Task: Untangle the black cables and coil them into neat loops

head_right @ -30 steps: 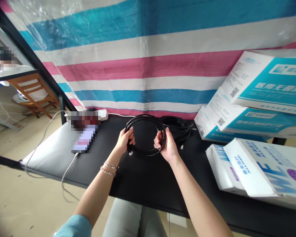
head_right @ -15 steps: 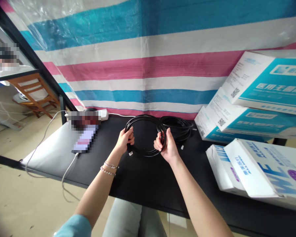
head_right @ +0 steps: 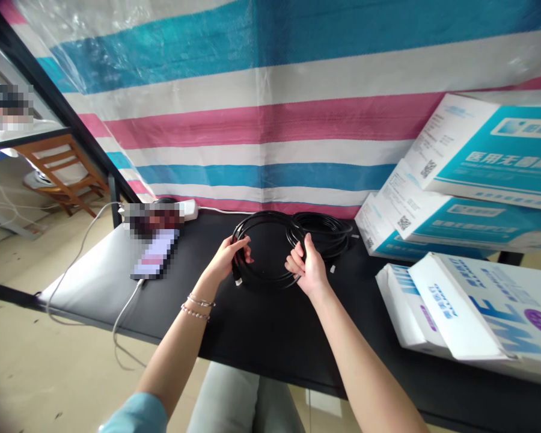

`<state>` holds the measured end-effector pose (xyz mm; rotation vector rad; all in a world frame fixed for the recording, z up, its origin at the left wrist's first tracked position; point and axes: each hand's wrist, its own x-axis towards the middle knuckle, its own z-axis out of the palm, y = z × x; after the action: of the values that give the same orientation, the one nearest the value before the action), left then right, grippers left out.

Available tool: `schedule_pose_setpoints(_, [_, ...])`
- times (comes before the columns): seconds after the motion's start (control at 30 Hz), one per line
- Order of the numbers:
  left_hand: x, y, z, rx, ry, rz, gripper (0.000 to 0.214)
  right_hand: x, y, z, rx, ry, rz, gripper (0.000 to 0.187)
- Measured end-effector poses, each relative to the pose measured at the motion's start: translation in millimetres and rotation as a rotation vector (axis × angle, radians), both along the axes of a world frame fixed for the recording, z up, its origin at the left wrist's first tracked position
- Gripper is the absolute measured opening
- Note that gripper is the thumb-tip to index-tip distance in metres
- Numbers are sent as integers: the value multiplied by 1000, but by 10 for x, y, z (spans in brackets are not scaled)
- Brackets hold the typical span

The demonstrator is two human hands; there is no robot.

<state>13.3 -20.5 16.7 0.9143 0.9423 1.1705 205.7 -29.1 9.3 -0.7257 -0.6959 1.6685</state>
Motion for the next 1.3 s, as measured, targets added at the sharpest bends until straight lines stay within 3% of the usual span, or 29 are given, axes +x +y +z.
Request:
schedule_pose_setpoints(0.23, [-36,-30,76,-68,-130,-119,27,41,-7,49,11,83,22,48])
schedule_pose_setpoints(0.53, [66,57,-84,44,-1,221,27,-103,-204,310,195,-54,260,43])
schedule_pose_setpoints(0.63, [86,65,-86,48,-21,267,29,-85,-199,292,160,-96,220,46])
schedule_pose_setpoints(0.87, [95,0,-42,-17,-283,-56,32,-35,-84,146,65,-129,48,36])
schedule_pose_setpoints(1.0, [129,-45,-79,-30,-304,-266,35,-113,-92,66,162,-324,23,30])
schedule_pose_setpoints(1.13, [173,-69,-114,-44,-343,-343,31,-217,-138,32,268,-444,38,35])
schedule_pose_setpoints(1.3, [193,-112,-81,18,-300,-382,49,-297,-167,8,319,-453,-10,40])
